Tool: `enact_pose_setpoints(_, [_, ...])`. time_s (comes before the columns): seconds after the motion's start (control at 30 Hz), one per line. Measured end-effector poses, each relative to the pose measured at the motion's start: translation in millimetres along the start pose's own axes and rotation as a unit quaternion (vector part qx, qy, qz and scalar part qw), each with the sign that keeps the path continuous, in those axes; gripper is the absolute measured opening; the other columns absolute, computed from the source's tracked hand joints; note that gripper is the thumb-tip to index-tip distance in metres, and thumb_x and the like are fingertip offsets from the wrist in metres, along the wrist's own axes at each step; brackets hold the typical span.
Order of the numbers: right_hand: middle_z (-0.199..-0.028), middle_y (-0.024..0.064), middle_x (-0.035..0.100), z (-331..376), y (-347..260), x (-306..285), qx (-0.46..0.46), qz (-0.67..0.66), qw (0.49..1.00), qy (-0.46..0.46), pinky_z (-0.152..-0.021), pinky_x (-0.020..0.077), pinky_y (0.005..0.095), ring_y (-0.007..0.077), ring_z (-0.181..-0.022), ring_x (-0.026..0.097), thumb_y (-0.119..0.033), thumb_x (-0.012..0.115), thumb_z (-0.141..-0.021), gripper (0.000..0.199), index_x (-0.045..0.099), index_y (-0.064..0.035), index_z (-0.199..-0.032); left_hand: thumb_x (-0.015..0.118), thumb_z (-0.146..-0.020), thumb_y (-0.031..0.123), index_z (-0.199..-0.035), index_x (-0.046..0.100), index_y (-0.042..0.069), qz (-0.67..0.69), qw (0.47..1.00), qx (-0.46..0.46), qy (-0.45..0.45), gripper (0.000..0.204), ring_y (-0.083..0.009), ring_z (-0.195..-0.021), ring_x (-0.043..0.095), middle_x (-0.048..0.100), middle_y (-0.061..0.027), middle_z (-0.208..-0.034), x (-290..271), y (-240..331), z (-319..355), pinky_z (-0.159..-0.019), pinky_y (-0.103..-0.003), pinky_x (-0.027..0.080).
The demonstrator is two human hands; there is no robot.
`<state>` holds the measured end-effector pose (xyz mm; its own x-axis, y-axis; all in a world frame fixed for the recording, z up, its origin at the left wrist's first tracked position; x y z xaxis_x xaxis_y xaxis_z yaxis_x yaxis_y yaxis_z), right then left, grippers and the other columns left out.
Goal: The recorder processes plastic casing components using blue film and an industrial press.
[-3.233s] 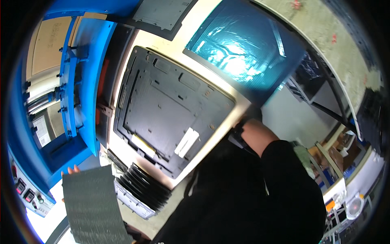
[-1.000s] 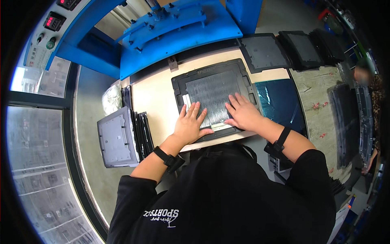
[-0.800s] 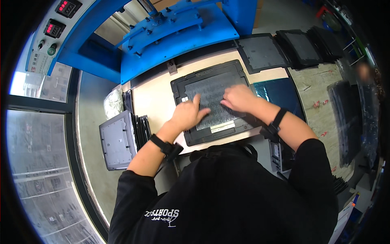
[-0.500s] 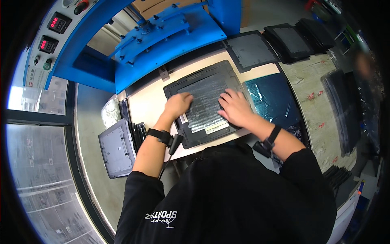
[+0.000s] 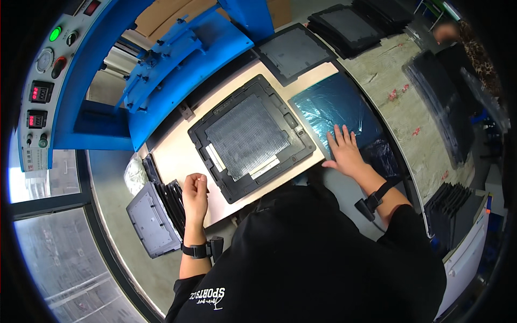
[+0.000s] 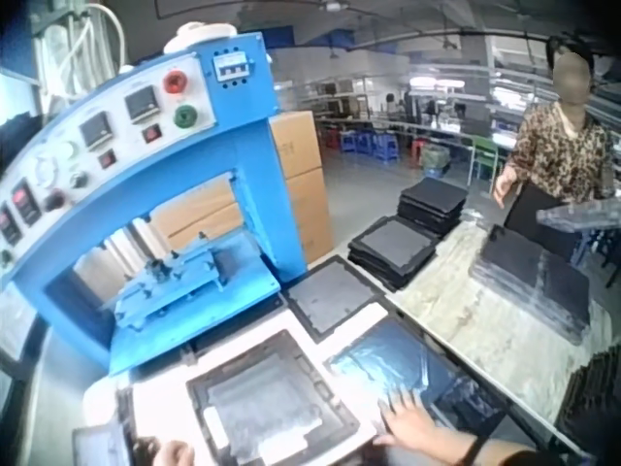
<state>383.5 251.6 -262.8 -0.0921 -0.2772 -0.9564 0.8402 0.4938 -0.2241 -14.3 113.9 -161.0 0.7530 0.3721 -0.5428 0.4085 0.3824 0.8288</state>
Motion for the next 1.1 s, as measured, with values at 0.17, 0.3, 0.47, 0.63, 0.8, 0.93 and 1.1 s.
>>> enact_pose_setpoints(0.17, [-0.146, 0.0306, 0.024, 7, -3, -7, -0.022, 0.096, 0.994, -0.054, -0.108, 0.0243, 0.0586, 0.0496, -0.136, 0.021, -0.042, 0.075, -0.07, 0.091, 0.034, 0.0, -0.14, 0.058, -0.094, 0.019, -0.1, 0.059, -0.001, 0.008, 0.998, 0.049, -0.035, 0.021, -0.0055, -0.06, 0.048, 0.053, 0.0013, -0.068, 21, 41, 2, -0.055, -0.021, 0.039])
enact_pose_setpoints(0.3, [-0.124, 0.0312, 0.052, 17, 17, -64, -0.11, -0.057, 0.991, 0.047, -0.098, 0.0435, 0.0453, 0.0451, -0.116, 0.052, -0.031, 0.067, -0.069, 0.065, 0.054, 0.0031, -0.123, 0.056, -0.095, 0.017, -0.099, 0.059, -0.002, 0.112, 0.986, 0.023, -0.118, 0.019, -0.0075, -0.063, 0.053, 0.055, -0.0005, -0.071, 43, 53, 8, -0.058, -0.021, 0.043])
enact_pose_setpoints(0.47, [-0.094, 0.0223, 0.065, 39, 49, -186, 0.039, -0.161, 0.934, 0.316, -0.071, 0.0521, 0.0388, 0.0348, -0.079, 0.064, -0.001, 0.057, -0.079, 0.038, 0.057, 0.0047, -0.117, 0.052, -0.095, 0.038, -0.125, 0.047, -0.004, 0.193, 0.932, -0.003, -0.307, 0.052, -0.0209, -0.091, 0.062, 0.063, -0.0166, -0.102, 106, 96, 3, -0.081, -0.033, 0.05])
enact_pose_setpoints(0.63, [-0.101, 0.0188, 0.065, 39, -84, -228, -0.159, -0.024, 0.843, 0.514, -0.079, 0.053, 0.0384, 0.0331, -0.087, 0.065, 0.0, 0.058, -0.077, 0.032, 0.062, 0.0025, -0.108, 0.05, -0.092, 0.053, -0.143, 0.025, 0.0, 0.468, 0.777, -0.042, -0.419, 0.078, -0.0338, -0.119, 0.051, 0.044, -0.0259, -0.134, 159, 164, -2, -0.095, -0.048, 0.046])
enact_pose_setpoints(0.8, [-0.107, 0.0181, 0.063, 32, -176, -182, -0.367, -0.092, 0.859, 0.346, -0.092, 0.0475, 0.0452, 0.0366, -0.101, 0.06, -0.023, 0.067, -0.077, 0.038, 0.063, -0.0009, -0.108, 0.054, -0.091, 0.004, -0.11, 0.056, -0.002, 0.529, 0.81, -0.089, -0.238, 0.02, -0.0252, -0.09, 0.065, 0.063, -0.0141, -0.107, 126, 156, -33, -0.078, -0.036, 0.056])
enact_pose_setpoints(0.93, [-0.116, 0.0161, 0.058, 8, -131, -228, -0.29, -0.165, 0.846, 0.415, -0.094, 0.0421, 0.0447, 0.0334, -0.109, 0.055, -0.027, 0.075, -0.073, 0.048, 0.06, -0.0026, -0.112, 0.062, -0.086, 0.005, -0.122, 0.049, -0.005, 0.476, 0.862, -0.028, -0.173, 0.039, -0.0258, -0.098, 0.064, 0.061, -0.0167, -0.112, 54, 122, -8, -0.086, -0.037, 0.054])
enact_pose_setpoints(1.1, [-0.128, 0.0223, 0.049, -80, -96, -216, -0.122, -0.683, 0.703, 0.154, -0.092, 0.0474, 0.0318, 0.0193, -0.111, 0.055, -0.015, 0.07, -0.084, 0.065, 0.035, 0.0021, -0.135, 0.065, -0.086, 0.01, -0.117, 0.055, -0.004, 0.398, 0.91, 0.008, -0.112, 0.035, -0.0201, -0.092, 0.064, 0.063, -0.0121, -0.105, 13, 112, 27, -0.082, -0.03, 0.052])
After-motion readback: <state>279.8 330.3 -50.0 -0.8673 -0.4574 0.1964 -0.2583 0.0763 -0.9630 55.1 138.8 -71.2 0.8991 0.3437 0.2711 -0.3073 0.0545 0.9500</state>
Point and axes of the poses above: each hand's wrist, its own z-axis away from the middle knuckle, its own x-axis out of the palm, y = z × x, the point moved 7 cm from there along -z, towards the middle knuckle
